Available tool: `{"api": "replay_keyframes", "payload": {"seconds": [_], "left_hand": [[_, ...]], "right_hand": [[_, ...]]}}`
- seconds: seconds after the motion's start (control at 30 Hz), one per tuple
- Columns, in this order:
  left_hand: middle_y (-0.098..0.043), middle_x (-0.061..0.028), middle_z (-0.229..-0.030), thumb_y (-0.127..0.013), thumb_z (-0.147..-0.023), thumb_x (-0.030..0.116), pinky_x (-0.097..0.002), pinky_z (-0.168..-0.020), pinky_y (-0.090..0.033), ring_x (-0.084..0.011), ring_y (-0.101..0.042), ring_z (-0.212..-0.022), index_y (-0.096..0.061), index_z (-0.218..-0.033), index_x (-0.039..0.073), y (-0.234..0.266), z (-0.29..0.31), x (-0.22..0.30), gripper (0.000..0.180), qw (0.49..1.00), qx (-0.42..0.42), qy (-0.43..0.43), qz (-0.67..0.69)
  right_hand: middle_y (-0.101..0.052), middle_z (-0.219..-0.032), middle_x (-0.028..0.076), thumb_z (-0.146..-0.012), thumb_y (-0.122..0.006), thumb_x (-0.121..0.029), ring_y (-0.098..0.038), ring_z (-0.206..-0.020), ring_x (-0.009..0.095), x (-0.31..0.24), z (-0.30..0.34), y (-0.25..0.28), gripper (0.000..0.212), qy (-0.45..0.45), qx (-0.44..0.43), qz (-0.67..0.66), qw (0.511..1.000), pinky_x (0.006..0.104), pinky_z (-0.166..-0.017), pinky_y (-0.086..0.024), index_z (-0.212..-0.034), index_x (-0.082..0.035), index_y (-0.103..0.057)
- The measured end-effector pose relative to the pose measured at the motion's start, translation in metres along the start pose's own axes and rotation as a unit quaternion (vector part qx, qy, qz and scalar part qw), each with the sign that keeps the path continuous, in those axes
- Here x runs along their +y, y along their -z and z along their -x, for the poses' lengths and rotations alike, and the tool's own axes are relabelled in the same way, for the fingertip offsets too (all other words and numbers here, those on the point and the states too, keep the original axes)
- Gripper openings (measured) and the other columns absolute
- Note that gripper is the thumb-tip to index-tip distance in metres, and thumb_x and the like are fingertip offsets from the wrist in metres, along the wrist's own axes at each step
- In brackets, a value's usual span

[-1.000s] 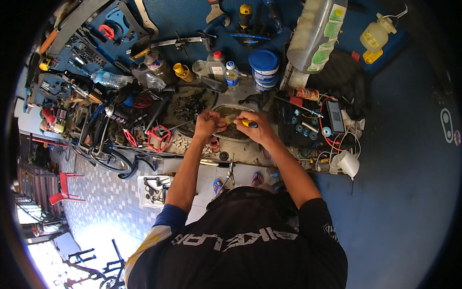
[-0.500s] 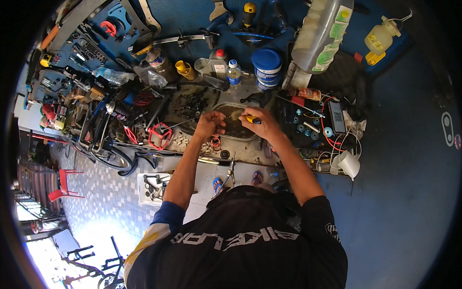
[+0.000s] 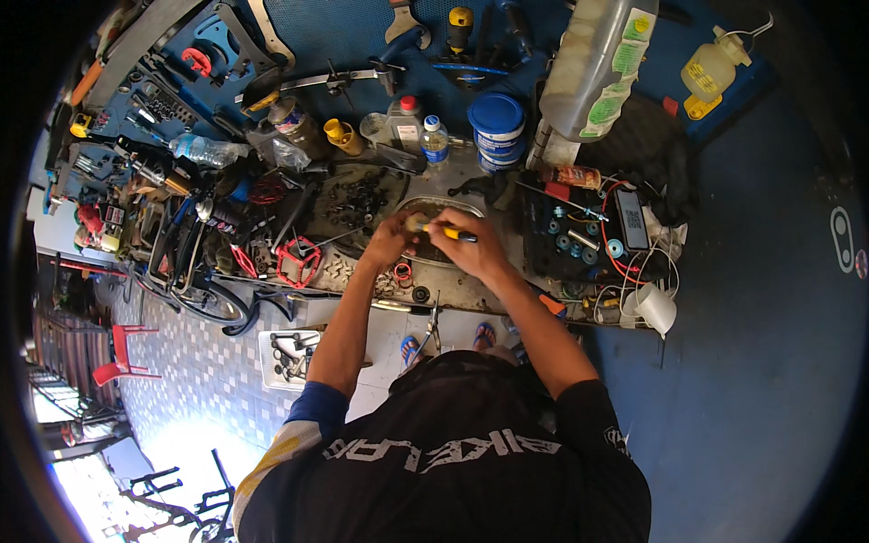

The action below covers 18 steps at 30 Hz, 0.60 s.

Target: The person scrubs small bicycle parts in a metal tray using a brush and liquid, then rinses and places them into a white tray. The person repeats this process for multiple small parts, handling them one at a time.

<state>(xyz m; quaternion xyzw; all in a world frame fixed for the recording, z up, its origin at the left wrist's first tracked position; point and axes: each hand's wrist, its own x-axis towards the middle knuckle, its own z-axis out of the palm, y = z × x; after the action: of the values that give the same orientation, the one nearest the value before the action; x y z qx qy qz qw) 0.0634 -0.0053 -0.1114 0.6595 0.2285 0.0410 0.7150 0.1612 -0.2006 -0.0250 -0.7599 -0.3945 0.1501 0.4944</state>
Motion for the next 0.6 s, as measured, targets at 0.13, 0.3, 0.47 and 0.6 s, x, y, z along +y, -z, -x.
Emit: {"api": "replay_keyframes", "payload": {"seconds": [0.13, 0.3, 0.47, 0.6], "left_hand": [[-0.072, -0.0113, -0.115, -0.049, -0.099, -0.002, -0.0284, -0.065, -0.059, -0.0132, -0.062, -0.082, -0.059, -0.136, -0.007, -0.002, 0.003, 0.009, 0.038, 1.000, -0.003, 0.010, 0.009], [-0.071, -0.0110, -0.117, -0.051, -0.106, 0.007, -0.0282, -0.066, -0.059, -0.0119, -0.063, -0.083, -0.061, -0.134, -0.007, -0.001, 0.011, 0.005, 0.033, 0.995, 0.032, -0.026, 0.086], [-0.070, -0.0119, -0.124, -0.052, -0.108, 0.010, -0.0276, -0.068, -0.059, -0.0114, -0.063, -0.088, -0.061, -0.132, -0.007, -0.005, 0.005, -0.002, 0.031, 0.988, 0.067, -0.052, 0.130], [-0.070, -0.0118, -0.125, -0.050, -0.109, 0.011, -0.0286, -0.068, -0.059, -0.0126, -0.064, -0.091, -0.062, -0.132, -0.007, -0.011, 0.002, 0.000, 0.032, 0.988, 0.061, -0.058, 0.128]], "right_hand": [[-0.070, -0.081, 0.010, -0.096, -0.070, -0.024, -0.068, -0.074, 0.017, 0.016, -0.010, -0.017, 0.021, -0.017, 0.044, -0.045, 0.998, 0.0331, -0.068, -0.052, -0.098, -0.003, -0.066], [-0.067, -0.071, 0.006, -0.101, -0.065, -0.029, -0.064, -0.059, 0.010, 0.022, -0.014, -0.021, 0.028, -0.142, 0.078, -0.245, 0.956, 0.0271, -0.054, -0.052, -0.090, -0.004, -0.062], [-0.067, -0.071, 0.006, -0.102, -0.065, -0.031, -0.065, -0.060, 0.011, 0.027, 0.000, -0.030, 0.031, -0.197, 0.045, -0.232, 0.951, 0.0264, -0.054, -0.053, -0.089, -0.003, -0.061], [-0.068, -0.074, 0.006, -0.101, -0.066, -0.031, -0.066, -0.064, 0.010, 0.027, 0.004, -0.035, 0.029, -0.169, 0.078, -0.265, 0.946, 0.0259, -0.056, -0.053, -0.093, -0.003, -0.063]]}}
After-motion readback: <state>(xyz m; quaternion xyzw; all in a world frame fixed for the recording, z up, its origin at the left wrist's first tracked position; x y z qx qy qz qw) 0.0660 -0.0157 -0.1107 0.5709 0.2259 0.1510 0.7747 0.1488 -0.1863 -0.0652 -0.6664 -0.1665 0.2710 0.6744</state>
